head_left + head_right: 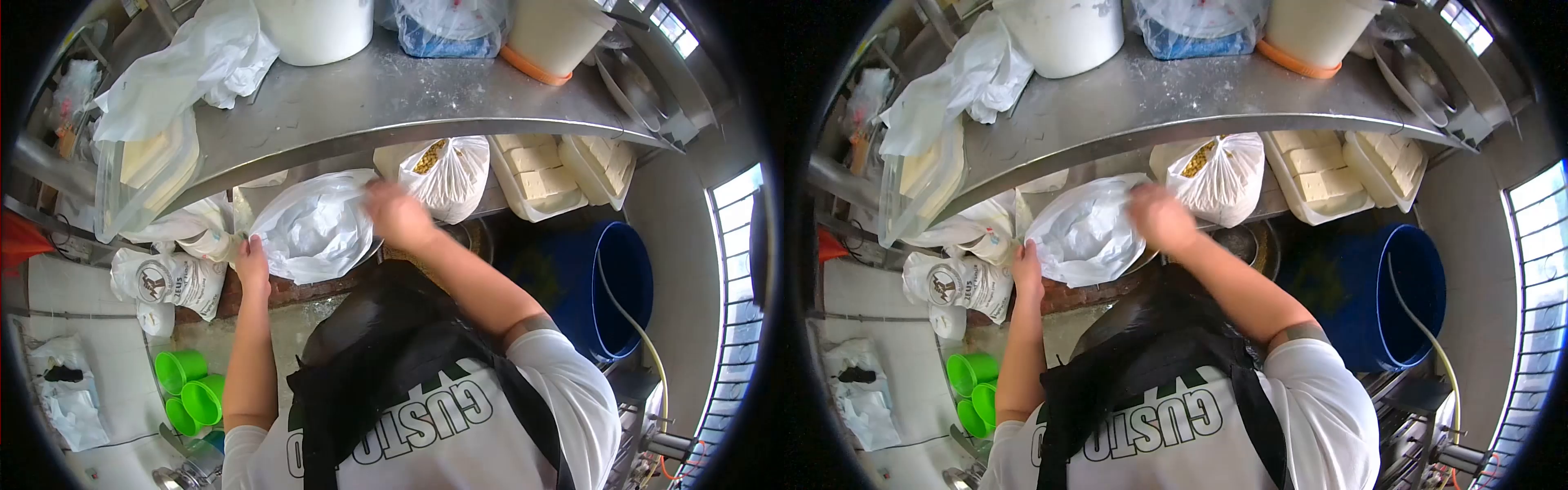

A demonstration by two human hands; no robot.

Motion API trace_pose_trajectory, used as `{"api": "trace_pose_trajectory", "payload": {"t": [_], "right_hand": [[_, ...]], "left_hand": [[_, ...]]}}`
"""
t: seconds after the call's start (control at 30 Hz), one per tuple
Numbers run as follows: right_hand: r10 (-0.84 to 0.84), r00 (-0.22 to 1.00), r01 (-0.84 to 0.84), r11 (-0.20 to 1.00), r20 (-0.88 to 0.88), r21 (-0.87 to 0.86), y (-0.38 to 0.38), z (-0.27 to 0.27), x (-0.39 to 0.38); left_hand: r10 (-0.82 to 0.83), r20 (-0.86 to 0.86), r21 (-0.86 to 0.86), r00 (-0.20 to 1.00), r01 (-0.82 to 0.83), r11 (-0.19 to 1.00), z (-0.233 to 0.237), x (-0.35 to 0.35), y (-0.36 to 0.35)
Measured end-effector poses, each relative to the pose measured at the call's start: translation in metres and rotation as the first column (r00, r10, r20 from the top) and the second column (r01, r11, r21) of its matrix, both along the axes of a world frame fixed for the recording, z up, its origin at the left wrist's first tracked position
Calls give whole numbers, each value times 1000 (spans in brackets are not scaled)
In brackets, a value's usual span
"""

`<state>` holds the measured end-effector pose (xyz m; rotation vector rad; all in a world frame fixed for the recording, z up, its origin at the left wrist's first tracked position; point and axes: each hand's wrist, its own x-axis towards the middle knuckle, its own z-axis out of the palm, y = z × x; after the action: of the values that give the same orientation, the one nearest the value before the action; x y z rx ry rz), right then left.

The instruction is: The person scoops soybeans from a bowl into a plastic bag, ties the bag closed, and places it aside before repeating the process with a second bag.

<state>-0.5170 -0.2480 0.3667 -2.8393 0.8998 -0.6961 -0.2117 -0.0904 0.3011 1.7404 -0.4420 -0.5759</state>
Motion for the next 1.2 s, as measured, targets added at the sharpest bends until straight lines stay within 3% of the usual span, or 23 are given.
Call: {"api": "trace_pose_trajectory", "payload": {"t": [0.03, 0.07, 0.1, 0.13, 0.2, 0.23, 0.3, 0.4, 0.43, 0.5, 0.53, 0.6, 0.63, 0.7, 0.77, 0.83, 0.9, 0.93, 1.03, 1.07, 1.1, 1.13, 1.2], "right_hand": [[-99, 974, 120, 988, 202, -94, -20, 19, -13], [-277, 856, 311, 950, 437, -5, -40, 29, -23], [-412, 844, 425, 904, 344, 39, -71, 37, -37], [-427, 891, 446, 888, 153, -115, -93, 48, -52], [-447, 868, 438, 894, 215, 89, -135, 37, -67], [-436, 874, 428, 900, 216, 85, -143, 33, -67], [-479, 869, 474, 878, 122, 67, -154, 26, -65], [-396, 898, 376, 917, 194, 134, -158, 25, -58], [-380, 899, 351, 922, 217, 162, -158, 25, -53], [-356, 902, 333, 933, 242, 134, -156, 25, -46], [-412, 892, 364, 899, 186, 245, -150, 27, -47], [-488, 867, 417, 823, 104, 386, -166, 8, -58], [-478, 873, 413, 830, 99, 375, -162, 11, -58], [-591, 751, 423, 773, 295, 473, -144, 15, -66], [-502, 802, 370, 842, 322, 392, -148, 11, -81], [-524, 620, 217, 830, 584, 514, -126, 12, -87], [-562, 481, 43, 782, 673, 622, -79, 57, -82], [-563, 490, 40, 777, 666, 628, -69, 66, -84], [-537, 521, 130, 818, 663, 560, -44, 104, -82], [-556, 559, 174, 804, 615, 569, -26, 129, -71], [-573, 592, 216, 790, 567, 574, -15, 141, -64], [-534, 568, 89, 796, 626, 599, -20, 136, -61], [-507, 591, 35, 794, 627, 607, -15, 133, -46]], "left_hand": [[10, -6, -1, 1000, -10, 1000, 4, -1, 3], [-89, 86, 144, 992, 76, 987, 6, 1, 6], [-200, 161, 294, 966, 146, 945, 8, 2, 9], [-192, 161, 292, 968, 139, 946, 7, 0, 10], [-229, 465, 263, 855, 113, 958, 4, -2, 9], [-217, 466, 259, 858, 102, 960, 1, -1, 8], [-248, 810, 302, 531, -15, 953, -3, 2, 0], [-317, 851, 323, 419, 60, 945, 17, -11, -13], [-304, 849, 316, 433, 46, 948, 32, -21, -16], [-488, 718, 513, 495, 97, 853, 61, -40, -23], [-476, 718, 506, 508, 89, 858, 60, -41, -28], [-575, 575, 539, 582, 259, 802, 52, -37, -39], [-565, 574, 530, 593, 257, 808, 49, -34, -44], [-550, 407, 491, 729, 333, 805, 43, -27, -56], [-456, 343, 390, 821, 318, 865, 32, -16, -68], [-364, 257, 311, 895, 280, 908, 16, -2, -77], [-234, 294, 238, 926, 166, 957, 5, 11, -91], [-269, 236, 255, 934, 207, 944, 10, 15, -93], [-294, 166, 259, 941, 246, 934, 55, -3, -85], [-303, 164, 262, 939, 255, 931, 43, -4, -87], [-378, 336, 328, 863, 269, 906, 22, -4, -92], [-442, 491, 390, 751, 264, 882, 21, -6, -92], [-526, 495, 471, 692, 294, 831, 29, -18, -76]]}}
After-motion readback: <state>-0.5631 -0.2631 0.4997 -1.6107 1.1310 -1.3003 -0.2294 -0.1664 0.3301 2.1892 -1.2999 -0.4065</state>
